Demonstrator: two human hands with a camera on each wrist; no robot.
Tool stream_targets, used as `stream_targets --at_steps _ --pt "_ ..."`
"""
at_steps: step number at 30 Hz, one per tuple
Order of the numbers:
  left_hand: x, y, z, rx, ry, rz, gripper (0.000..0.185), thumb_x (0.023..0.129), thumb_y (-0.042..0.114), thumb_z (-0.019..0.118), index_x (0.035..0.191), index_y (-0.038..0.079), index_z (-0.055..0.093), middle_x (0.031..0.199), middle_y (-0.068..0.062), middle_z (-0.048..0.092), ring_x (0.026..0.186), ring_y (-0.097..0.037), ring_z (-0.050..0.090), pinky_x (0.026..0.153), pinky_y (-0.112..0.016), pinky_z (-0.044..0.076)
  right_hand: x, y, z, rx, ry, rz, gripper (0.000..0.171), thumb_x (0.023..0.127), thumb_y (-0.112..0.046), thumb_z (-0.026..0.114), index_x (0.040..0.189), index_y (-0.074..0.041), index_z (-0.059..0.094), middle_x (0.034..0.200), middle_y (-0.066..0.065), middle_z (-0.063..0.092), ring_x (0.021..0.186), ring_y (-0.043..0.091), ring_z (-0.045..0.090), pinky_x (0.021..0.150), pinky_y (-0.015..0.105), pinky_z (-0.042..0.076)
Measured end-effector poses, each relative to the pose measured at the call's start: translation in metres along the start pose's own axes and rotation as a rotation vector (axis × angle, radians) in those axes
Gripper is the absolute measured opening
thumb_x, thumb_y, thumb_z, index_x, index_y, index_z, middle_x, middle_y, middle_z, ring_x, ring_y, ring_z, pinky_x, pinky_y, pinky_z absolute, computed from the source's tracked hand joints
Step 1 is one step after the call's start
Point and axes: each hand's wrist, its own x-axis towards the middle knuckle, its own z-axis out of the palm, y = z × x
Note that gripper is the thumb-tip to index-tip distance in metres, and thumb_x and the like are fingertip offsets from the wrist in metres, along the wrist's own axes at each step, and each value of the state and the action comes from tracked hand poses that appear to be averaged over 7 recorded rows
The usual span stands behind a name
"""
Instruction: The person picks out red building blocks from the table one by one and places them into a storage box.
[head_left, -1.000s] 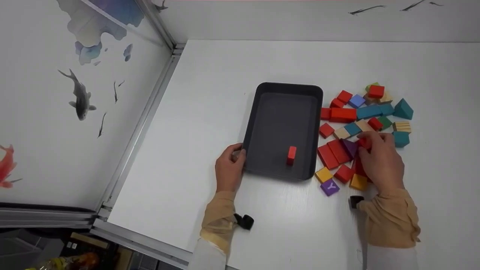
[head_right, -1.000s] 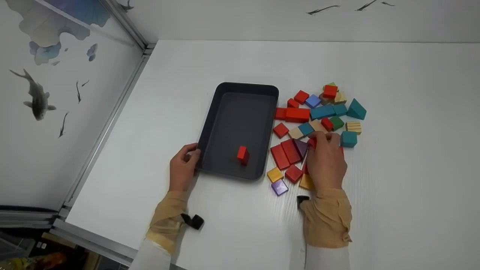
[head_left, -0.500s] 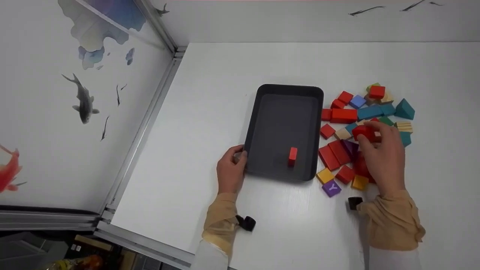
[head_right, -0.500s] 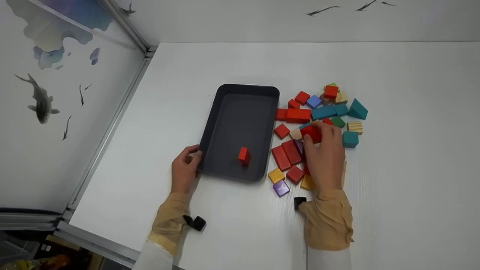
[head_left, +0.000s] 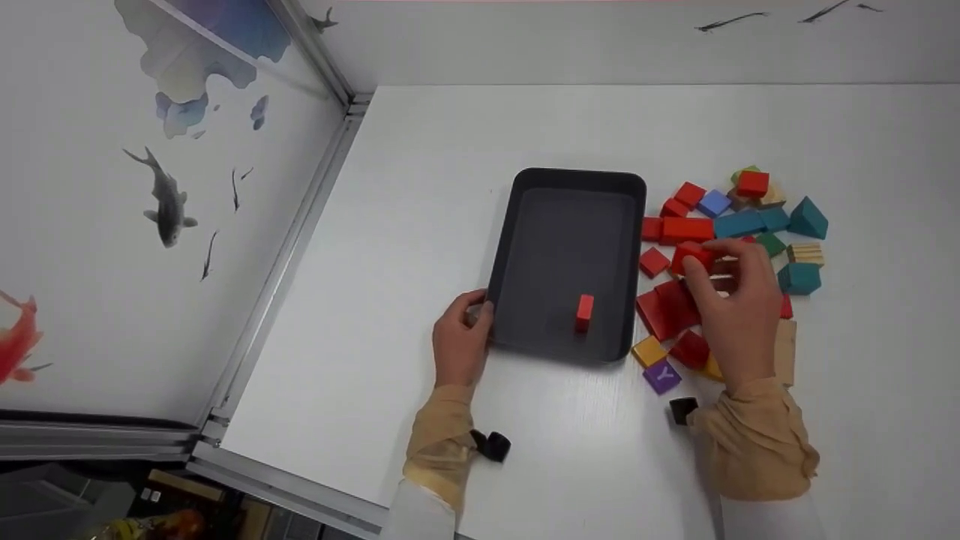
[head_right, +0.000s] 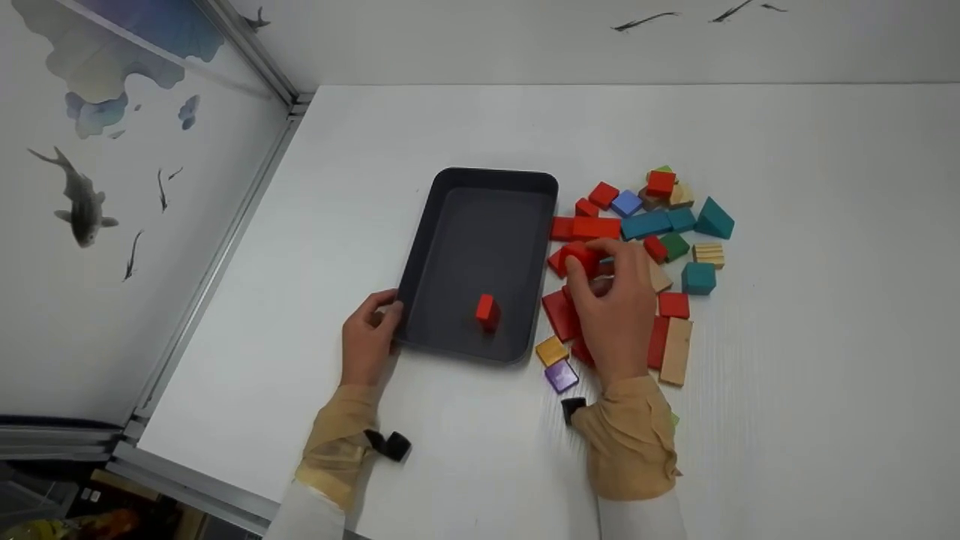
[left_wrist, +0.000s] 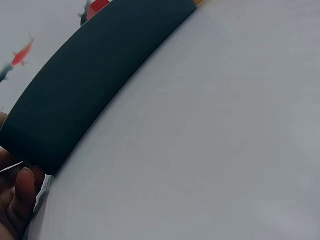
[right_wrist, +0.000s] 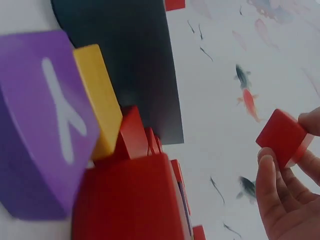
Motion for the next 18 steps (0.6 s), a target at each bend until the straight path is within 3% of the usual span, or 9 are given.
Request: stream_targets --at_steps 5,10,18 --pt "0.000 0.002 -0.001 0.011 -0.002 0.002 0.020 0.086 0.040 0.055 0.104 0.032 0.062 0.062 0.005 0.054 0.049 -0.012 0.050 0.045 -0.029 0.044 -0.003 -0.003 0.010 -0.012 -0.063 -0.032 0.047 0.079 -0.047 0.060 0.114 -0.017 0.052 0.108 -0.008 0.052 0.094 0.008 0.049 0.078 0.026 0.044" --pt "0.000 0.002 -0.001 -0.013 -0.010 -0.010 0.021 0.086 0.042 0.055 0.104 0.033 0.062 0.059 0.002 0.053 0.048 -0.014 0.049 0.044 -0.030 0.044 -0.007 -0.004 0.020 -0.032 -0.180 -0.097 0.048 0.079 -0.050 0.058 0.112 -0.015 0.053 0.102 -0.005 0.055 0.088 0.011 0.050 0.075 0.029 0.045" --pt "-0.001 0.001 -0.001 -0.014 -0.007 -0.008 0.022 0.085 0.043 0.055 0.104 0.032 0.062 0.062 0.003 0.054 0.050 -0.014 0.050 0.045 -0.029 0.044 -0.010 0.001 0.038 -0.166 -0.355 -0.206 0.041 0.078 -0.046 0.063 0.109 -0.021 0.057 0.103 -0.003 0.054 0.096 0.017 0.045 0.073 0.036 0.046"
